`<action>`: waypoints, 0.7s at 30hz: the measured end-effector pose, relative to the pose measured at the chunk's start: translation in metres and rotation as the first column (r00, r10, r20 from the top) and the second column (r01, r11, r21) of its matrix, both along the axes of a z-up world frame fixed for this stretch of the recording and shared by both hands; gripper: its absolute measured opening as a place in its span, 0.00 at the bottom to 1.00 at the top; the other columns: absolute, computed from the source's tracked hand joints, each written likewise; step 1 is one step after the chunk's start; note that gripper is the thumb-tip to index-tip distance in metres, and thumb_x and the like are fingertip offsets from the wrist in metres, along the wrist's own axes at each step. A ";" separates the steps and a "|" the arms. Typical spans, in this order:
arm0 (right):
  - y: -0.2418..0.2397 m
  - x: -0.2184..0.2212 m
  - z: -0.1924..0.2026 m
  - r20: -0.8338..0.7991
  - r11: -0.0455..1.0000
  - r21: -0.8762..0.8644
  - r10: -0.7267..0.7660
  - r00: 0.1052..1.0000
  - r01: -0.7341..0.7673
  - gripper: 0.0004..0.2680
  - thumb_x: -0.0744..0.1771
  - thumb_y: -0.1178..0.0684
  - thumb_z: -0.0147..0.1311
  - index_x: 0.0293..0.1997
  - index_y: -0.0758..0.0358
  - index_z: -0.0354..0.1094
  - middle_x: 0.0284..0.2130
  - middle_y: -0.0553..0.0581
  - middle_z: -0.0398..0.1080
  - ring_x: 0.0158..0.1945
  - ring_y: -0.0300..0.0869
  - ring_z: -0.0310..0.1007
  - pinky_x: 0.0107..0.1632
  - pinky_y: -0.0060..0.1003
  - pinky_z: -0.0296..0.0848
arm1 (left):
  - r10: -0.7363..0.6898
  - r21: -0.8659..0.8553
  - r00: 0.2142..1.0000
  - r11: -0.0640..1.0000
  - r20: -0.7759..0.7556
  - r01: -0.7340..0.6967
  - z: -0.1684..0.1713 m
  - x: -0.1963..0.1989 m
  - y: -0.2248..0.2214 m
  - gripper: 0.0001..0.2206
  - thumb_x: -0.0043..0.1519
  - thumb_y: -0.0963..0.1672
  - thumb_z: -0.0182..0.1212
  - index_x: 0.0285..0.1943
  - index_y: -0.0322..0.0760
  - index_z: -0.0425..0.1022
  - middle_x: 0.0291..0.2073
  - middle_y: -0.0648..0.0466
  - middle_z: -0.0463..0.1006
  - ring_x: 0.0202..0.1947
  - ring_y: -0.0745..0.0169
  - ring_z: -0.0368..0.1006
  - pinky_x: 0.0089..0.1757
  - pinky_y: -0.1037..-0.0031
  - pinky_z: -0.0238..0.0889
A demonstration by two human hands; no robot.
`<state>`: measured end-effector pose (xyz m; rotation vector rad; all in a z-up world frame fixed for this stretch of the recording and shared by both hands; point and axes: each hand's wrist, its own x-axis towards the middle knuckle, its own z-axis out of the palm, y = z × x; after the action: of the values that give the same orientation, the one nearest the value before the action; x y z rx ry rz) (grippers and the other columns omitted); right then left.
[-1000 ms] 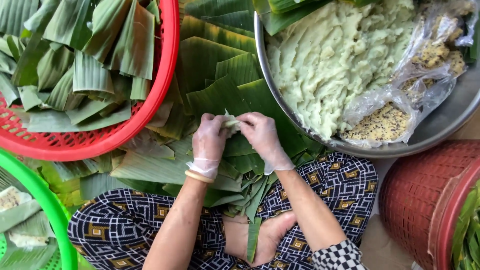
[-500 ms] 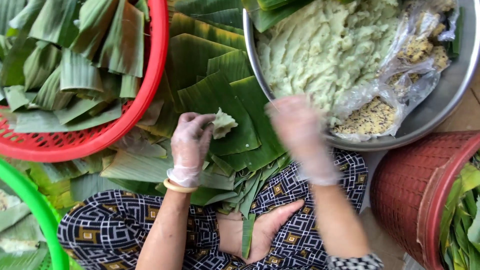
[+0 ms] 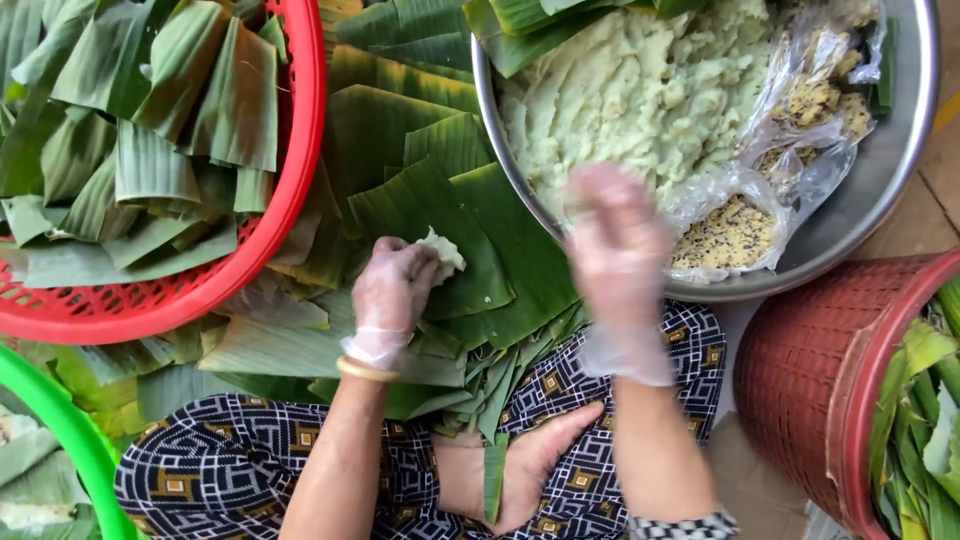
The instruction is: A person wearing gloves is sitting on the floor, efficiently portioning a green dough and wrapping each piece in a banana leaf.
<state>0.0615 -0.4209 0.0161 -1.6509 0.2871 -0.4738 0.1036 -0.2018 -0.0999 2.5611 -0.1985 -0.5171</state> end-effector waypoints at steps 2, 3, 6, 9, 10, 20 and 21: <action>-0.040 -0.007 0.020 -0.190 0.728 -0.681 -0.070 0.979 -0.080 0.17 0.66 0.75 0.46 0.62 0.76 0.64 0.64 0.73 0.60 0.71 0.60 0.55 0.72 0.50 0.53 | -0.003 -0.046 0.993 0.999 0.117 0.008 0.019 -0.005 0.009 0.10 0.60 0.52 0.68 0.50 0.71 0.80 0.47 0.63 0.75 0.43 0.56 0.81 0.42 0.63 0.76; -0.046 -0.009 0.030 -0.190 0.726 -0.683 -0.076 0.979 -0.076 0.17 0.66 0.75 0.46 0.62 0.76 0.64 0.64 0.73 0.60 0.71 0.60 0.55 0.72 0.50 0.53 | -0.009 -0.049 0.993 0.999 0.117 0.014 0.038 -0.007 0.011 0.10 0.60 0.52 0.68 0.50 0.71 0.80 0.47 0.63 0.75 0.43 0.56 0.81 0.42 0.63 0.76; -0.077 -0.027 0.038 -0.422 0.775 -0.622 -0.209 0.882 -0.114 0.25 0.65 0.74 0.51 0.72 0.71 0.51 0.66 0.77 0.52 0.69 0.65 0.55 0.68 0.56 0.62 | -0.015 -0.117 0.980 0.992 0.197 0.039 0.086 -0.003 0.017 0.19 0.62 0.47 0.65 0.63 0.63 0.75 0.56 0.53 0.74 0.48 0.43 0.78 0.44 0.52 0.75; -0.148 -0.076 -0.003 -0.310 0.728 -0.684 -0.348 0.885 0.047 0.30 0.69 0.67 0.52 0.77 0.61 0.33 0.68 0.71 0.61 0.68 0.58 0.64 0.64 0.51 0.68 | 0.016 -0.256 0.926 0.963 0.377 0.087 0.092 -0.005 0.029 0.27 0.58 0.37 0.66 0.69 0.38 0.69 0.56 0.49 0.78 0.45 0.59 0.79 0.48 0.72 0.73; -0.178 -0.090 -0.018 -0.236 0.692 -0.713 -0.394 0.888 0.117 0.35 0.71 0.70 0.53 0.79 0.47 0.23 0.65 0.67 0.68 0.64 0.53 0.70 0.64 0.44 0.75 | 0.034 -0.242 0.932 0.969 0.360 0.058 0.083 -0.006 0.035 0.33 0.59 0.37 0.68 0.75 0.41 0.60 0.50 0.50 0.80 0.38 0.60 0.79 0.40 0.72 0.74; -0.169 -0.106 0.017 -0.630 0.884 -0.468 -0.339 0.698 0.007 0.12 0.70 0.60 0.53 0.62 0.63 0.68 0.49 0.61 0.72 0.41 0.45 0.72 0.42 0.40 0.74 | -0.037 -0.181 0.945 0.978 0.324 0.100 0.076 -0.019 0.028 0.30 0.56 0.38 0.69 0.71 0.44 0.69 0.40 0.54 0.80 0.26 0.64 0.73 0.32 0.71 0.70; -0.168 -0.101 0.017 -0.635 0.885 -0.465 -0.335 0.696 0.003 0.12 0.70 0.60 0.53 0.62 0.63 0.68 0.49 0.61 0.72 0.41 0.45 0.72 0.42 0.40 0.74 | -0.036 -0.178 0.947 0.979 0.319 0.097 0.073 -0.024 0.027 0.30 0.56 0.38 0.69 0.71 0.44 0.69 0.40 0.54 0.80 0.26 0.64 0.73 0.32 0.71 0.70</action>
<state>-0.0397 -0.5889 0.0327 -2.2200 0.9824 -0.0015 0.0796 -0.1748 -0.0266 2.4390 -0.4282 -0.1009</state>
